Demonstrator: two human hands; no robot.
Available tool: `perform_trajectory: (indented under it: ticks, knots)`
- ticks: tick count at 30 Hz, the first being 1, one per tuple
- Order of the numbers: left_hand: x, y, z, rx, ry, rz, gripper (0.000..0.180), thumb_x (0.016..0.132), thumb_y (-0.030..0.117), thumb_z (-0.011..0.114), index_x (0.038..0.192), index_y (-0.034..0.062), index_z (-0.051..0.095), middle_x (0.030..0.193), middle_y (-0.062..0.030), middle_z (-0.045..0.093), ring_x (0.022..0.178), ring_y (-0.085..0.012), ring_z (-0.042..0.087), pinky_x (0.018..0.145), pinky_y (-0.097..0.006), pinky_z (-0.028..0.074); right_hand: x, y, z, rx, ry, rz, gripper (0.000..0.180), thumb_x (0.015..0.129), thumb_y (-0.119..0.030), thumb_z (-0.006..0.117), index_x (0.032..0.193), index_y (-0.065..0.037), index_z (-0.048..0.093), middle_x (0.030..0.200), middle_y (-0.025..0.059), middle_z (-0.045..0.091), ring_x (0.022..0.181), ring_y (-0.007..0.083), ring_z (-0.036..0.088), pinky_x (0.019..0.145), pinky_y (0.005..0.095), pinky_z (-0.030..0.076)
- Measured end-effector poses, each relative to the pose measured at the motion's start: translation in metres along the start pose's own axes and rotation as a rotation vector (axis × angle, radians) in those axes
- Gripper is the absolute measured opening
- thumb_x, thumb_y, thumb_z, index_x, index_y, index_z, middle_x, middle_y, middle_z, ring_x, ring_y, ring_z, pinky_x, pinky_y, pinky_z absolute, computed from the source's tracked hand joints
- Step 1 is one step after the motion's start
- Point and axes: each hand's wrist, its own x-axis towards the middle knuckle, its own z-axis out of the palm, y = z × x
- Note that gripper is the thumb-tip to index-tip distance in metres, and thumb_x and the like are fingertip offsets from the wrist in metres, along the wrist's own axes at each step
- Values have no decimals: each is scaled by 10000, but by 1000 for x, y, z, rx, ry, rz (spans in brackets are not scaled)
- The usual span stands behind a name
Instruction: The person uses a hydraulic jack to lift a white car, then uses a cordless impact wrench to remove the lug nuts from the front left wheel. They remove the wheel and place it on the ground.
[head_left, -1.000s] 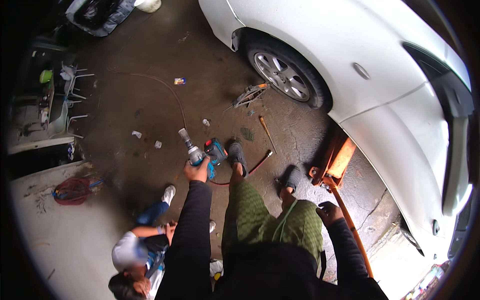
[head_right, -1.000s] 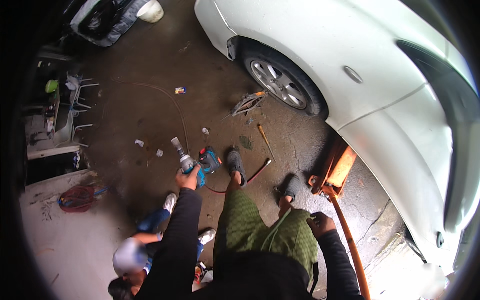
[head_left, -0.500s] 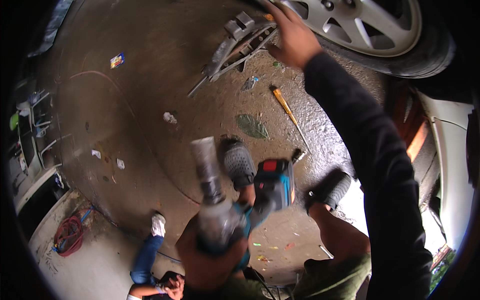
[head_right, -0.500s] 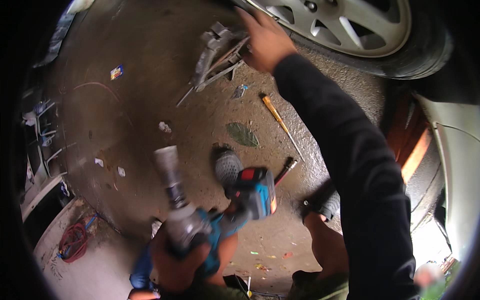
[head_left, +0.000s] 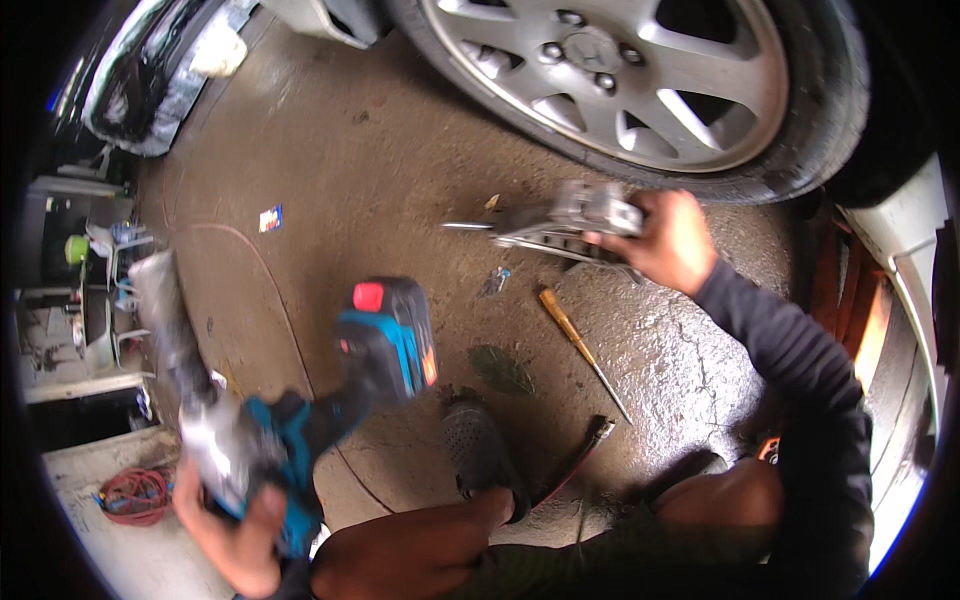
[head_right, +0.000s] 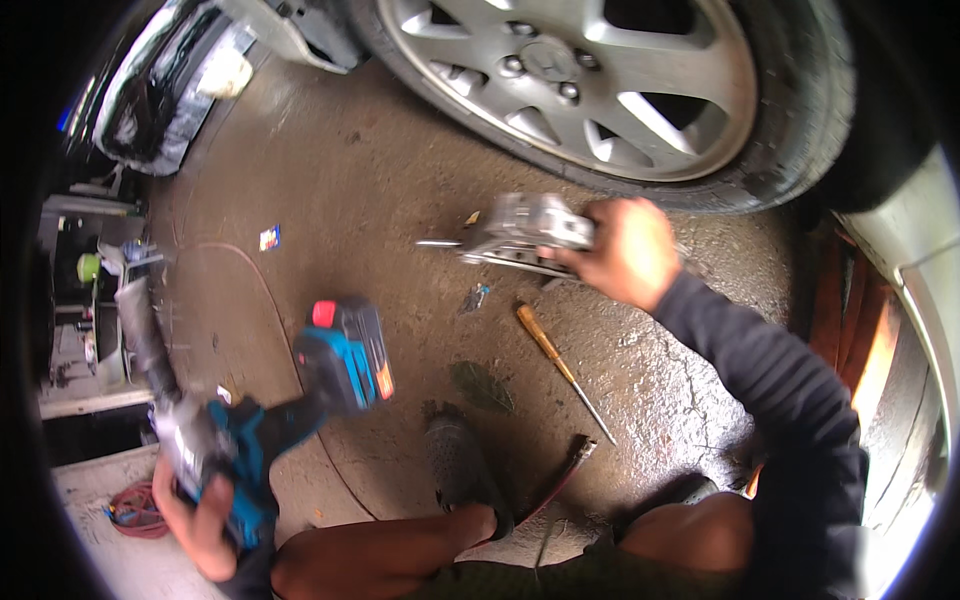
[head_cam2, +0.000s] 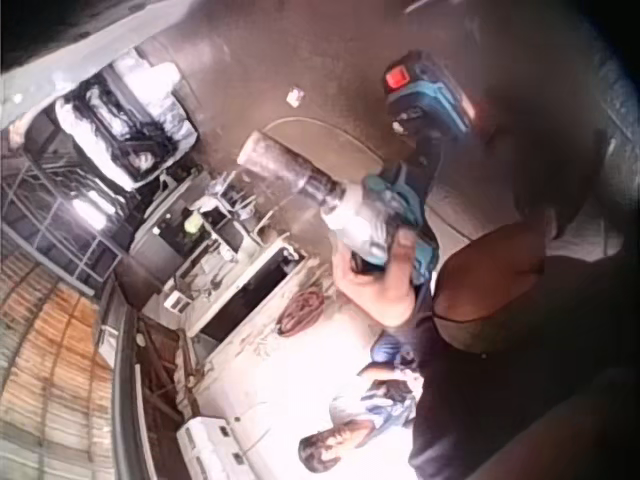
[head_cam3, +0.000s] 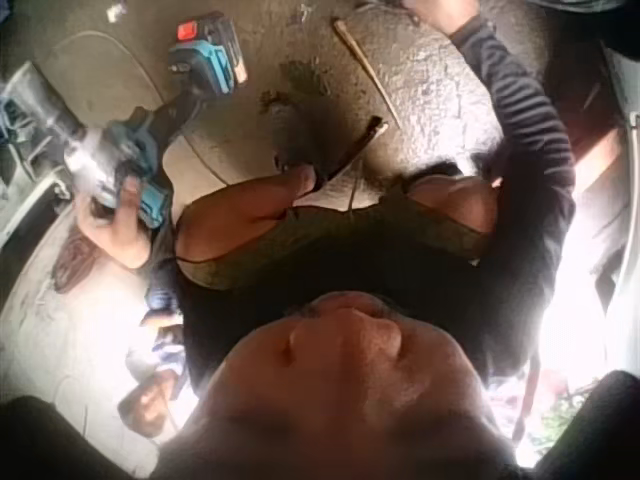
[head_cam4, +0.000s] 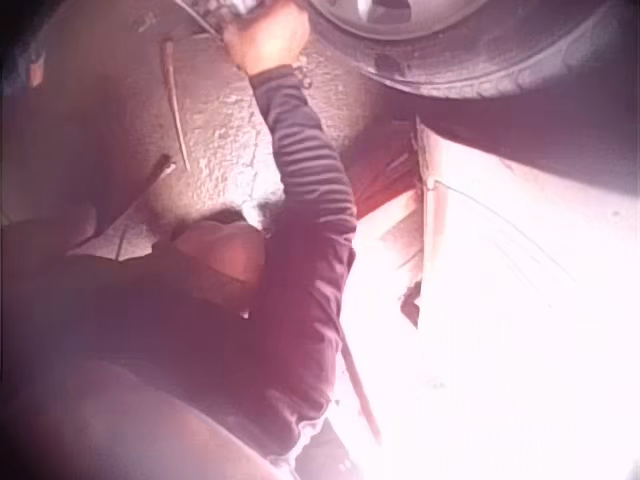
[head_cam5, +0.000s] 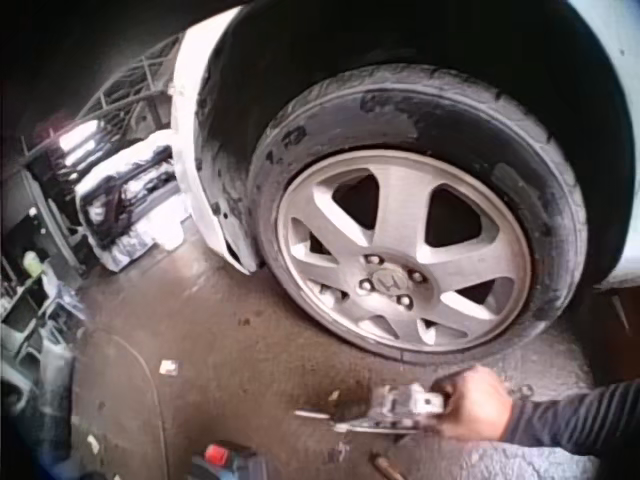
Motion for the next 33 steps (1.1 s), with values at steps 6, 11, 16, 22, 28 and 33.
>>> perform_trajectory:
  ticks: [6,11,16,22,28,33]
  knots:
    - [127,-3,152,-125,-205,100,349,739,163,820,988,-38,682,845,-38,676,729,-96,592,675,-259,484,-159,74,-33,246,464,377,315,742,-188,850,871,45,682,788,100,714,684,114,648,651,291,519]
    - [164,-11,240,-102,-318,132,396,708,224,845,942,-54,689,789,-55,687,679,-109,606,643,-282,495,-248,101,-58,208,604,580,274,769,-150,823,900,48,688,811,86,718,720,108,647,679,274,516]
    - [156,-31,275,-114,-369,135,341,713,165,834,911,-68,682,809,-76,689,688,-124,623,631,-283,499,-264,105,-51,265,732,769,322,754,-220,840,829,54,689,671,38,668,592,45,551,549,253,464]
    - [158,-34,292,-87,-386,130,308,721,138,822,885,-73,670,797,-65,675,672,-108,603,618,-267,490,-267,122,-52,245,922,893,338,779,-269,813,833,40,688,669,29,659,576,62,539,528,274,461]
    - [169,-50,299,-5,-423,92,363,734,201,817,920,-71,665,816,-56,665,685,-121,593,627,-268,475,-231,157,-59,143,1005,852,405,781,-323,803,781,46,637,608,129,595,555,137,556,553,330,468]
    - [181,-62,299,-36,-447,67,368,748,197,818,957,-64,666,824,-69,678,691,-114,614,637,-269,496,-225,171,-70,304,925,782,411,781,-330,798,861,45,649,669,119,648,575,153,587,570,334,479]
